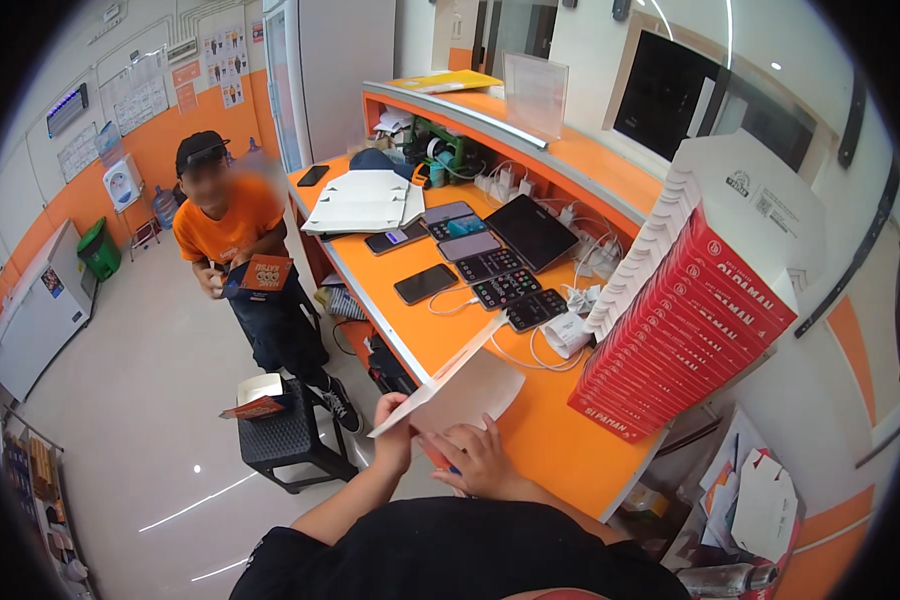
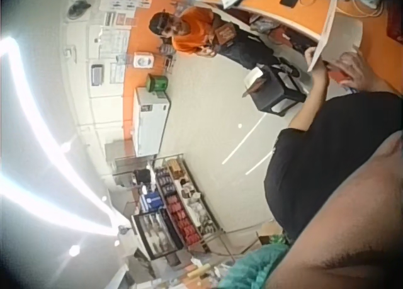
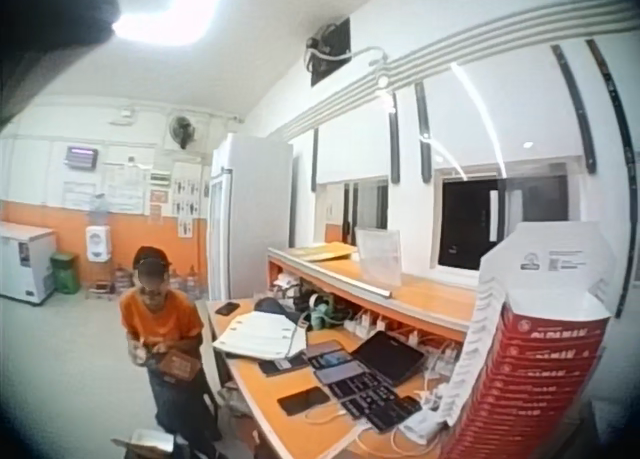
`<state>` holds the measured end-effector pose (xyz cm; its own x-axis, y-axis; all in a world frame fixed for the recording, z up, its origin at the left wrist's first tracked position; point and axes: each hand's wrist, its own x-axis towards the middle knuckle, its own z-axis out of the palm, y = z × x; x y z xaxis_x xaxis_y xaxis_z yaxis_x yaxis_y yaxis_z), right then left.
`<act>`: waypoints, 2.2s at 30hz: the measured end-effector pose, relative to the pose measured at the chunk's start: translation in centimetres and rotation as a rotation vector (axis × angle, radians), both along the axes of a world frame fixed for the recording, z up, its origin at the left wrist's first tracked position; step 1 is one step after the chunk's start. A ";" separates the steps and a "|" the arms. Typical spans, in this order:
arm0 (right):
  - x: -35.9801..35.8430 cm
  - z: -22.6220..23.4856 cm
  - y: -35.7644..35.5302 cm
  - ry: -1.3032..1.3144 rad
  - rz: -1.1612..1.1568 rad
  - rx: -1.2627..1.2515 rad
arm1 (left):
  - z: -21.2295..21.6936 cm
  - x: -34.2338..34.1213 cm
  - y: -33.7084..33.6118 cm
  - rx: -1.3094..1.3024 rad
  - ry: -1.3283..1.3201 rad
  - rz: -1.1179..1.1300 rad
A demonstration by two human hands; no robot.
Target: The person folds cardboard packaging sheets along crease lines to assemble takeout food boxes by hand on the counter.
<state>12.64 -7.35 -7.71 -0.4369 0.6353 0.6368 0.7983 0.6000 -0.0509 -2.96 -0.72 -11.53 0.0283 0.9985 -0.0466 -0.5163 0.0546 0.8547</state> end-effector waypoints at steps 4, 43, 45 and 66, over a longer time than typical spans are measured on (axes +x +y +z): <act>2.2 0.7 0.2 0.443 -0.120 -0.228 | -1.7 -3.2 1.3 0.096 0.173 -0.020; 4.2 -4.1 -3.9 1.861 0.045 -1.085 | 1.3 -4.1 -4.1 -0.195 0.059 -0.467; 4.1 -4.1 -3.5 1.735 0.000 -1.031 | 1.1 -3.7 -3.7 -0.022 0.247 -0.392; 5.1 -4.3 -3.7 1.390 0.229 -1.102 | 0.0 -5.5 -2.9 0.245 0.286 -0.554</act>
<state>17.70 -11.02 -12.02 -0.1349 0.9892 -0.0569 -0.2626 -0.0911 -0.9606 -8.43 -3.65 -11.49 0.5602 0.8226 0.0976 -0.2191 0.0335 0.9751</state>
